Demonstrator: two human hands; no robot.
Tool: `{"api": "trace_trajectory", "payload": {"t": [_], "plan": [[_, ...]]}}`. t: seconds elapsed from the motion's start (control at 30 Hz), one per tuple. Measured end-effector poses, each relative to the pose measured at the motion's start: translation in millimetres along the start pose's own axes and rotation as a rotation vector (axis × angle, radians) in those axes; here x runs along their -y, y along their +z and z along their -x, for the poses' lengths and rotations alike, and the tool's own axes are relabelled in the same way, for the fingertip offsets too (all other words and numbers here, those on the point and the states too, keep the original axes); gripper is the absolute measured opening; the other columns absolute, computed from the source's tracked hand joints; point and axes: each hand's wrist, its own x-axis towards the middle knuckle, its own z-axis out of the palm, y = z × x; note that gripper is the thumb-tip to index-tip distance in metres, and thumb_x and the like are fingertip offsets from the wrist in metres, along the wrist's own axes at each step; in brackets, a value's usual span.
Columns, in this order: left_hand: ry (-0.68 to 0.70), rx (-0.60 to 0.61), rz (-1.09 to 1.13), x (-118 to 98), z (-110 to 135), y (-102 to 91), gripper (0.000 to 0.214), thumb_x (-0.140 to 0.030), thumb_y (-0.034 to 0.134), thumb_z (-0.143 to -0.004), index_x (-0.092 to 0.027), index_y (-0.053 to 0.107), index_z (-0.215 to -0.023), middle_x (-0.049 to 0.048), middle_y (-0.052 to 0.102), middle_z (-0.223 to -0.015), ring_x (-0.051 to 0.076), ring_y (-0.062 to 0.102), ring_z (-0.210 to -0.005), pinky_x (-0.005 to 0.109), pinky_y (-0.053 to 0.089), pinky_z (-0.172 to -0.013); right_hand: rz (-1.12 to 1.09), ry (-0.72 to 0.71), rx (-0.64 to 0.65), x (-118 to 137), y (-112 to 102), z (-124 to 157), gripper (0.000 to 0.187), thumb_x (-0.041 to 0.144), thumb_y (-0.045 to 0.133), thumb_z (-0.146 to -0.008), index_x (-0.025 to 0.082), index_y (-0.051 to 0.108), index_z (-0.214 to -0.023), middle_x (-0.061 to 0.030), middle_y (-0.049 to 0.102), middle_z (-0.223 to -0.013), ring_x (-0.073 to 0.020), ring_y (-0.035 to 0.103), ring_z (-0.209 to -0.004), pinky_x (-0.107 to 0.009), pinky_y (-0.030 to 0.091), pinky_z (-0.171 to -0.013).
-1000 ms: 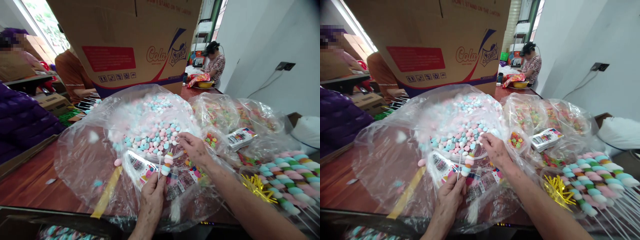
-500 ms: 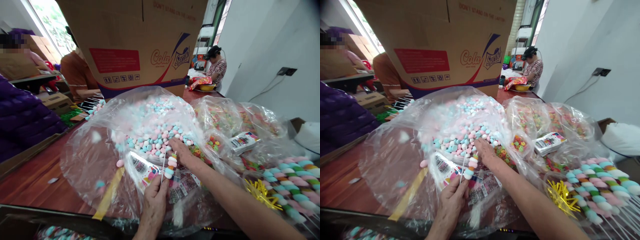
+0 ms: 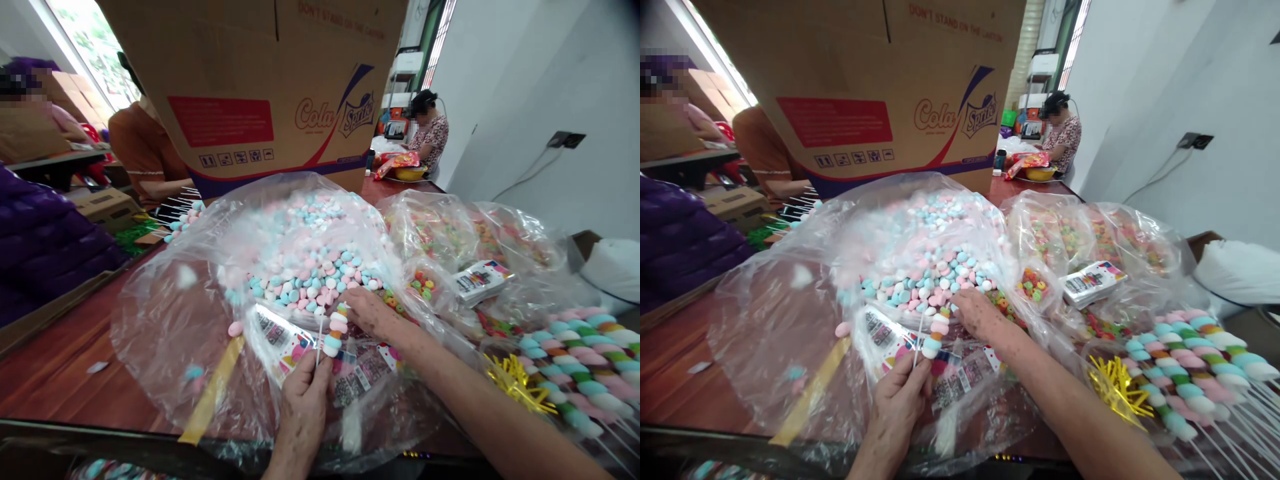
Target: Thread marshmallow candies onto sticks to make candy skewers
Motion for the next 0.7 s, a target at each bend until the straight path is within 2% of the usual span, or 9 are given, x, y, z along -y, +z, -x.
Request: {"api": "trace_trajectory", "payload": {"t": [0.07, 0.17, 0.23, 0.43, 0.6, 0.7], "plan": [[-0.027, -0.002, 0.038, 4, -2, 0.7, 0.039, -0.05, 0.069, -0.076, -0.02, 0.053, -0.057, -0.0059, 0.044, -0.046, 0.009, 0.033, -0.042, 0.02, 0.023, -0.041, 0.003, -0.018, 0.01, 2, -1, 4, 0.023, 0.008, 0.055, -0.086, 0.012, 0.066, -0.106, -0.012, 0.065, -0.112, -0.0233, 0.056, -0.106, -0.035, 0.042, -0.097], [-0.078, 0.006, 0.096, 10, -4, 0.0, 0.04, -0.052, 0.07, -0.074, -0.019, 0.053, -0.059, -0.0073, 0.043, -0.044, 0.007, 0.03, -0.038, 0.019, 0.019, -0.038, 0.005, 0.001, -0.012, 4, 0, 11, 0.034, 0.007, 0.054, -0.086, 0.01, 0.06, -0.12, -0.0158, 0.06, -0.122, -0.0259, 0.052, -0.113, -0.038, 0.039, -0.102], [-0.109, 0.033, 0.13, 11, -5, -1.4, 0.041, -0.054, 0.07, -0.073, -0.019, 0.053, -0.06, -0.0077, 0.043, -0.044, 0.006, 0.028, -0.036, 0.019, 0.017, -0.036, -0.003, 0.041, -0.032, 2, 2, 15, 0.038, 0.007, 0.054, -0.085, 0.009, 0.057, -0.123, -0.0162, 0.06, -0.121, -0.0258, 0.053, -0.112, -0.037, 0.041, -0.1], [-0.101, 0.025, 0.164, 5, -3, -2.2, 0.042, -0.055, 0.071, -0.074, -0.019, 0.054, -0.059, -0.0088, 0.041, -0.042, 0.004, 0.024, -0.033, 0.019, 0.015, -0.035, -0.043, 0.097, -0.062, -7, 3, 18, 0.021, 0.008, 0.054, -0.086, 0.016, 0.064, -0.103, -0.0084, 0.065, -0.104, -0.0208, 0.057, -0.102, -0.029, 0.043, -0.091], [-0.113, 0.005, 0.203, -2, -1, 0.1, 0.039, -0.05, 0.072, -0.073, -0.018, 0.053, -0.06, -0.0093, 0.044, -0.042, 0.003, 0.022, -0.031, 0.018, 0.015, -0.034, -0.033, 0.195, -0.144, -3, -4, 15, 0.024, 0.015, 0.048, -0.091, 0.017, 0.06, -0.112, -0.0079, 0.065, -0.103, -0.0192, 0.059, -0.089, -0.029, 0.043, -0.081], [-0.11, -0.001, 0.193, -5, 0, 0.4, 0.037, -0.049, 0.071, -0.075, -0.018, 0.054, -0.061, -0.0092, 0.044, -0.043, 0.002, 0.022, -0.031, 0.018, 0.015, -0.034, -0.004, 0.206, -0.142, 4, -7, 9, 0.024, 0.016, 0.048, -0.091, 0.019, 0.061, -0.11, -0.0072, 0.066, -0.104, -0.0191, 0.06, -0.09, -0.028, 0.043, -0.08]]}}
